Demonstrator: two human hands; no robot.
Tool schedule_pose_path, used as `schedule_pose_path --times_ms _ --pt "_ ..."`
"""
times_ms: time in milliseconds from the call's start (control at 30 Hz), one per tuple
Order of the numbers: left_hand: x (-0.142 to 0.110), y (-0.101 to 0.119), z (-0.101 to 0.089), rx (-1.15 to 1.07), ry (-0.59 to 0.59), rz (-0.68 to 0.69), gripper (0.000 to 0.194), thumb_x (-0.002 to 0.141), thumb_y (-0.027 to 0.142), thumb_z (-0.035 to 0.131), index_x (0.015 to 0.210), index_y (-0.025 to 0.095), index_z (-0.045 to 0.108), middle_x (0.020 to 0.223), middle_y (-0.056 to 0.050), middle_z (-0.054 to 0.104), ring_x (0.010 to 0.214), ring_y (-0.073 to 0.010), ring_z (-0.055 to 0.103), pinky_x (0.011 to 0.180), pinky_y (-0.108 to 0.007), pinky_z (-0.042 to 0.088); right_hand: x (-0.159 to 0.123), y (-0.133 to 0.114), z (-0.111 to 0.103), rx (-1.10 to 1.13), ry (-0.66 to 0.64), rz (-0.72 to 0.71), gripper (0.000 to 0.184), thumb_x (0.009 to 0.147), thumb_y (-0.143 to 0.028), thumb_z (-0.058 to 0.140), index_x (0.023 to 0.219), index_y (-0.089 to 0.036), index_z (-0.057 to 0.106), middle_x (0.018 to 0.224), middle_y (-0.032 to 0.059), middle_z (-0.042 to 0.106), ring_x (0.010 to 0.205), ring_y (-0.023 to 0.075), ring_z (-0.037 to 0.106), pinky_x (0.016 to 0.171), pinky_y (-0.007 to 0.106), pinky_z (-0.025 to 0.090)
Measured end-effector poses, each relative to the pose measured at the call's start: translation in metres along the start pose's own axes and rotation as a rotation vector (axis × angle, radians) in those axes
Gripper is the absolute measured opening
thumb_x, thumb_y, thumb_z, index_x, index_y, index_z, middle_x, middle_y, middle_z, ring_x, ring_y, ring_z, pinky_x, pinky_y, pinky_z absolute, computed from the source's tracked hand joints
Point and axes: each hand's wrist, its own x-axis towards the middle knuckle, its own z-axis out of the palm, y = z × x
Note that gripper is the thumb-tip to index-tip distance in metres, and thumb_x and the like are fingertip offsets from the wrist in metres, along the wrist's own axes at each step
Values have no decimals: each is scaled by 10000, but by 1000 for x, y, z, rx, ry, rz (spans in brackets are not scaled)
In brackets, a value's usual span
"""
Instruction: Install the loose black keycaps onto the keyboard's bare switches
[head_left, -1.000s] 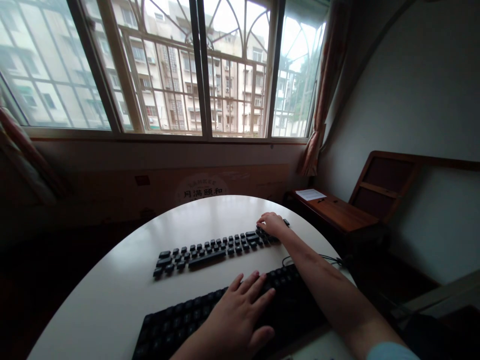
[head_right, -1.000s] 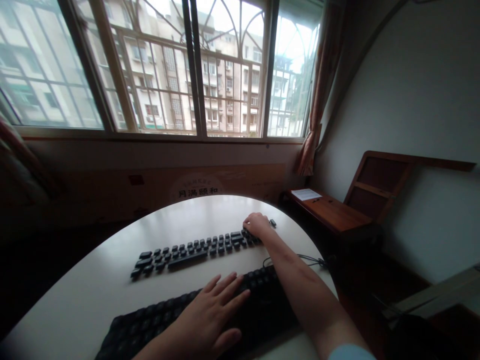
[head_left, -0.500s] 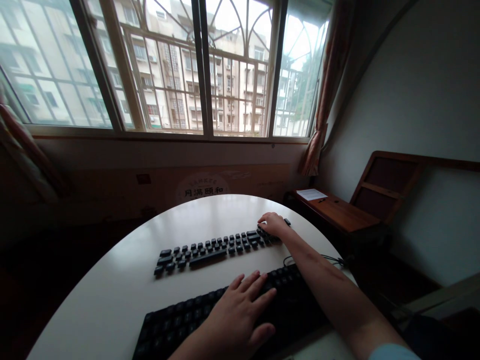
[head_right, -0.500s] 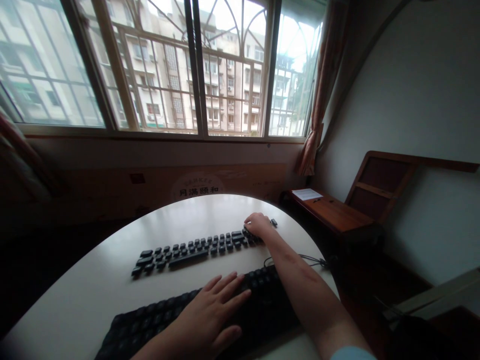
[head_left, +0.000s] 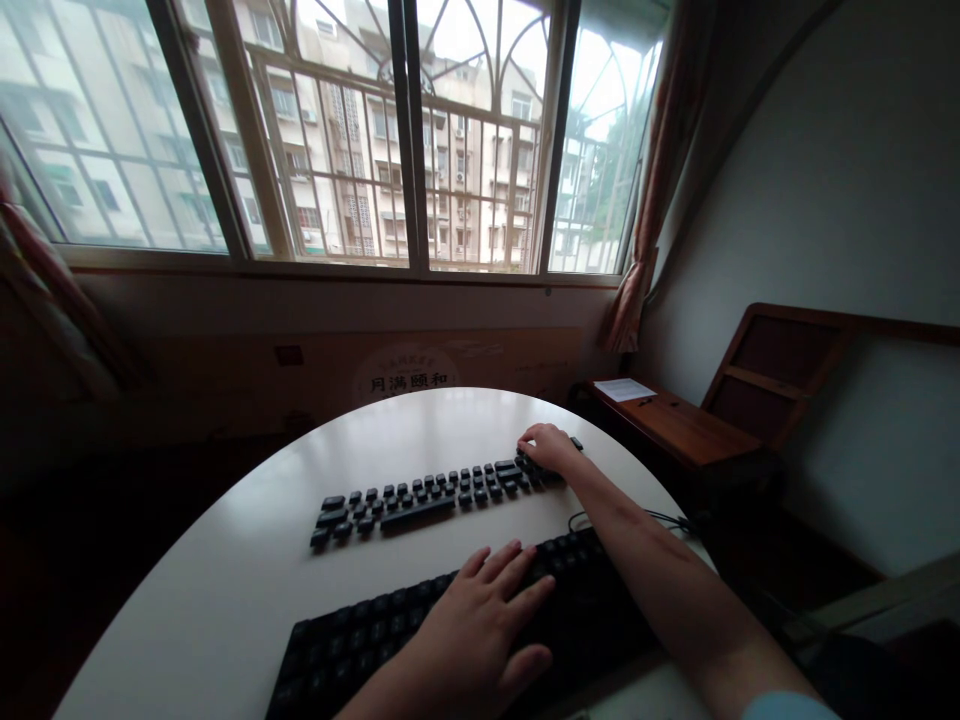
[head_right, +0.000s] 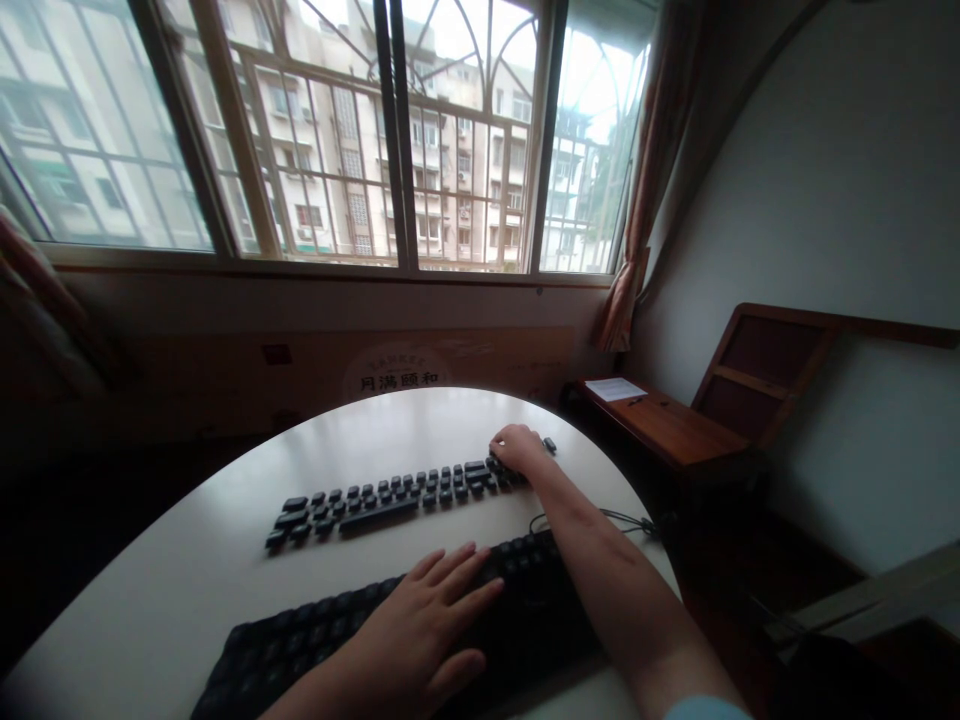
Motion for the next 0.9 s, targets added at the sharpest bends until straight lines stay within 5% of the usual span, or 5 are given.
schedule_pose_path --times_ms 400,667,900 --pt "2 -2 6 50 14 27 600 978 532 455 1525 316 337 1608 -93 249 1473 -357 236 1162 -618 233 2 3 3 11 8 -32 215 896 -344 594 979 -283 783 1128 32 736 1088 236 629 929 317 463" --pt "4 -1 7 87 25 29 598 971 538 467 1514 313 359 1604 -88 278 1470 -345 256 1165 -590 251 4 -1 0 47 147 -64 191 934 -328 588 946 -271 771 1122 27 734 1110 230 607 948 334 446" --pt "4 1 3 91 16 19 573 972 508 480 1499 302 391 1601 -93 282 1470 -342 255 1168 -581 251 -2 -11 -32 81 327 -76 148 931 -275 617 935 -242 762 1067 44 752 1117 241 613 973 370 429"
